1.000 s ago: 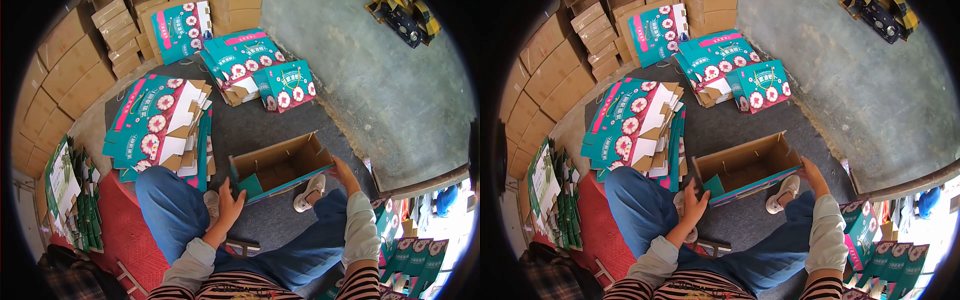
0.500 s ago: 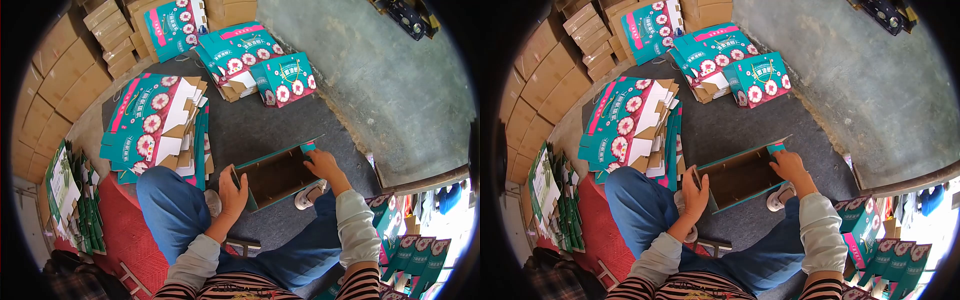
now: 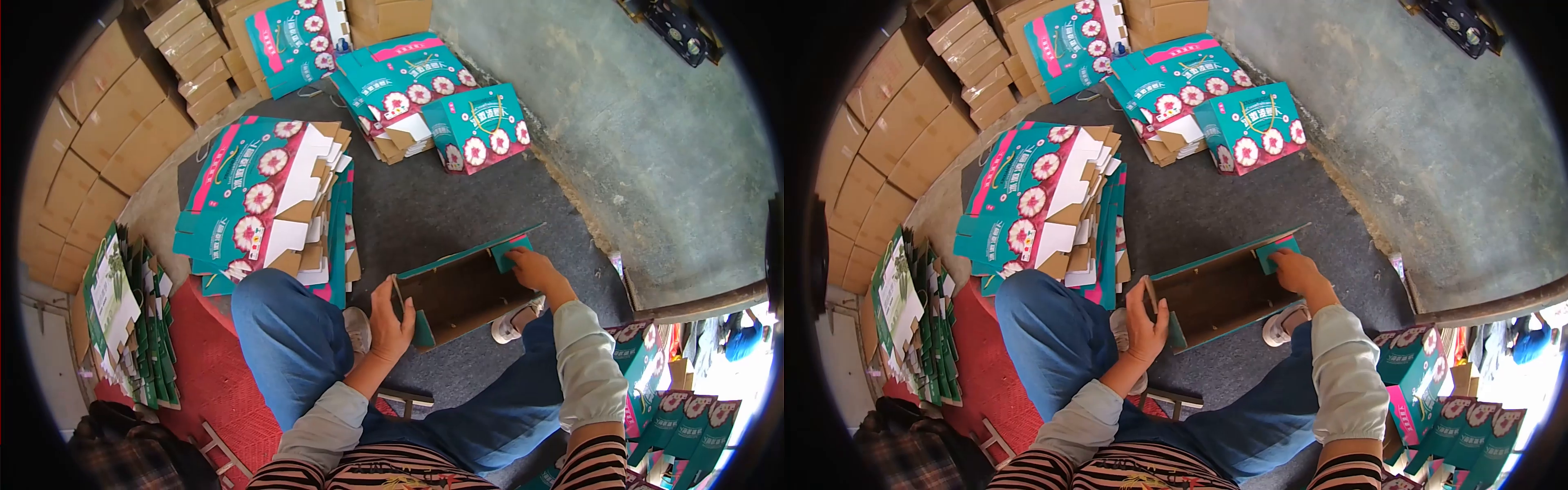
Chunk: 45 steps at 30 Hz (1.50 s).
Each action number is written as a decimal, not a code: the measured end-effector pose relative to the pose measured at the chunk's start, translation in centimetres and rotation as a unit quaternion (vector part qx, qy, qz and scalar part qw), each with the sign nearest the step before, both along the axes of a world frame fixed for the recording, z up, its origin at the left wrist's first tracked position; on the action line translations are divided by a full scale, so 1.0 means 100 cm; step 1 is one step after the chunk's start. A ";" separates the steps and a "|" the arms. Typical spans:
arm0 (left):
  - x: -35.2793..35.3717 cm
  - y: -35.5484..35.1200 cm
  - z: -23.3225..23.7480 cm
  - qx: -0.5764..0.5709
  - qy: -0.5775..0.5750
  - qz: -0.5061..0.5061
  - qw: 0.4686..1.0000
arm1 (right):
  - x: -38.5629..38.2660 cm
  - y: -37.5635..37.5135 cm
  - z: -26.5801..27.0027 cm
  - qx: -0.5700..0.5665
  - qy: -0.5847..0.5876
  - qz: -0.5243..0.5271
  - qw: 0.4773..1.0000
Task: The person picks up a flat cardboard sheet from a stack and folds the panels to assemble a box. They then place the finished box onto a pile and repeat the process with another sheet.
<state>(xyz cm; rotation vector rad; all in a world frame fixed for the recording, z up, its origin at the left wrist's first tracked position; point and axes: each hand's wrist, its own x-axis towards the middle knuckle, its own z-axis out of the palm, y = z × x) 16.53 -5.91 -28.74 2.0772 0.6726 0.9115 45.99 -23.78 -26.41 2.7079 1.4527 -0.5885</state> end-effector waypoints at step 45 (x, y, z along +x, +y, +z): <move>0.018 0.003 0.009 0.017 0.221 -0.143 0.965 | 0.024 -0.020 -0.004 -0.050 0.100 -0.253 0.961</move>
